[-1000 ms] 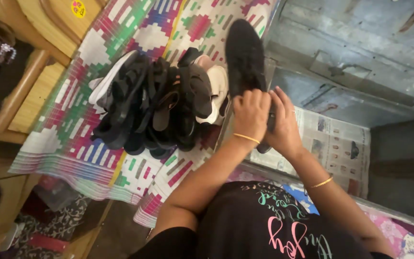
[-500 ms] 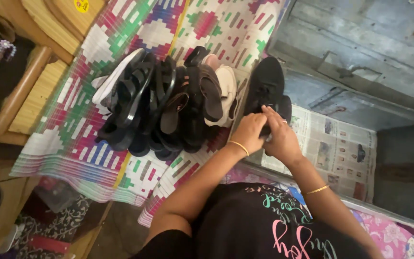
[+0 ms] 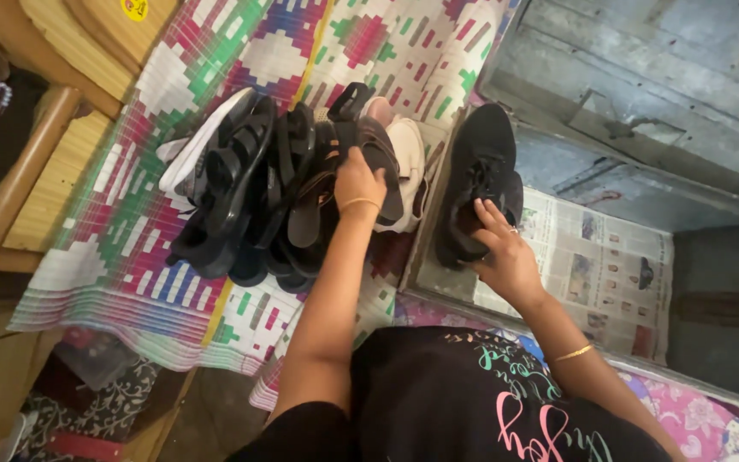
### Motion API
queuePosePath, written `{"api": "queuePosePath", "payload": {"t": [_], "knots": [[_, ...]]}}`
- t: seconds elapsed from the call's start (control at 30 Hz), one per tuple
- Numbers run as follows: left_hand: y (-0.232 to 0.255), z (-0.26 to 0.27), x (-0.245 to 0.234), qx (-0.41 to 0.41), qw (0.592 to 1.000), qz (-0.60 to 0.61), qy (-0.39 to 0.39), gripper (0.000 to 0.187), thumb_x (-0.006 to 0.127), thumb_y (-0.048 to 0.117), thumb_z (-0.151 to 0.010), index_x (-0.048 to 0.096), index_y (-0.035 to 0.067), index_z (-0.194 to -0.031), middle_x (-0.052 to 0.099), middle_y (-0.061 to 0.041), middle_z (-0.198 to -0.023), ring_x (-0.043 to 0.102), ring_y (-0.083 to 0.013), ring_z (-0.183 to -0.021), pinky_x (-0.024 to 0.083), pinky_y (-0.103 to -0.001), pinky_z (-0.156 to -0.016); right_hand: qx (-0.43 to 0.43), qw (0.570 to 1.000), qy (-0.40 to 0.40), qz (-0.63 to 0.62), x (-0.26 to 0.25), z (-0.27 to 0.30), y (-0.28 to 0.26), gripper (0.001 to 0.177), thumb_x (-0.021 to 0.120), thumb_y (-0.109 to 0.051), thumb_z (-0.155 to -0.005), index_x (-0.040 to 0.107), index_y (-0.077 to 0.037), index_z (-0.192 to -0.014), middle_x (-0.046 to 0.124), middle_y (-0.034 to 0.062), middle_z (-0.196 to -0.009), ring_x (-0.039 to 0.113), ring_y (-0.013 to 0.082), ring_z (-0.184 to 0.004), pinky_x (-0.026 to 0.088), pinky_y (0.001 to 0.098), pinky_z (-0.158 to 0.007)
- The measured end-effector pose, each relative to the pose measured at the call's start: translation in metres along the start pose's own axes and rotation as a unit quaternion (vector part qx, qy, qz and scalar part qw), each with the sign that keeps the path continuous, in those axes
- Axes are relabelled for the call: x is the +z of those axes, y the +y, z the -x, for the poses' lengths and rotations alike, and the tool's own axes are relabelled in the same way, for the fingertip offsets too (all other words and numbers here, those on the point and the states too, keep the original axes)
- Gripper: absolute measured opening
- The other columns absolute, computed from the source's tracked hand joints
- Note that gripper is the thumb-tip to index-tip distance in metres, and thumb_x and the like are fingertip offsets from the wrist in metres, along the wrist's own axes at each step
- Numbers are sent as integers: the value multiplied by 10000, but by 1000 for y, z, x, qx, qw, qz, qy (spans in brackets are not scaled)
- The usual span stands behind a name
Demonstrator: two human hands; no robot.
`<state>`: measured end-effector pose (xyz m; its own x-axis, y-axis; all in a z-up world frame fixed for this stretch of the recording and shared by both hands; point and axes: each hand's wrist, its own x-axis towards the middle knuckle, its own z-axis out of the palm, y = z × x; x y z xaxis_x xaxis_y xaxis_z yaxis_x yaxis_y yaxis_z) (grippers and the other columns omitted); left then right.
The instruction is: The person wipes a dark shoe with a cloth, then places it into a metal trunk. They continue to pick up various shoes and sandals from a pile on a patterned mat and arrange them inside the trunk, closing the lid at the end.
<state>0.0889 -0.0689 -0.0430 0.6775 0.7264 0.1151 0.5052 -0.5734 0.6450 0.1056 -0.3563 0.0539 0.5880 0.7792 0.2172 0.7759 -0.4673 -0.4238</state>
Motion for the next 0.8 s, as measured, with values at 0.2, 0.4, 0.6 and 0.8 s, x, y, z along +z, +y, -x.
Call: {"api": "queuePosePath", "payload": {"t": [0.2, 0.4, 0.6, 0.8], "knots": [[-4, 24, -17, -43, 991, 110, 55, 408, 645, 179, -961, 515, 114, -1342, 735, -244, -982, 695, -447, -886, 517, -543, -757, -52, 999, 5, 6, -20, -29, -6, 391, 710, 43, -632, 618, -48, -1000, 445, 130, -1595, 441, 348, -1475, 496, 433, -1049], [12, 33, -93, 27, 943, 290, 159, 339, 585, 104, -1025, 533, 98, -1360, 760, -171, -1013, 757, -339, -895, 575, -426, -763, -13, 999, -45, -19, 8, -99, -6, 519, 771, -58, -732, 571, -47, -1211, 464, 116, -1593, 526, 380, -1312, 484, 461, -1029], [11, 60, -78, -5, 944, 324, 62, 368, 621, 99, -989, 542, 85, -1348, 760, -135, -834, 746, -226, -729, 566, -367, -707, -42, 990, -57, -123, 42, -115, -19, 742, 829, -93, -660, 526, -20, -1333, 446, 237, -1516, 478, 406, -1362, 426, 446, -1090], [46, 90, -68, -1, 914, 403, 44, 372, 639, 127, -1010, 534, 57, -1359, 722, -171, -851, 686, -232, -708, 541, -307, -670, 183, 829, -45, -527, 24, -100, -24, 833, 733, -38, -794, 365, -58, -1542, 525, 153, -1495, 530, 253, -1365, 436, 360, -1109]]}}
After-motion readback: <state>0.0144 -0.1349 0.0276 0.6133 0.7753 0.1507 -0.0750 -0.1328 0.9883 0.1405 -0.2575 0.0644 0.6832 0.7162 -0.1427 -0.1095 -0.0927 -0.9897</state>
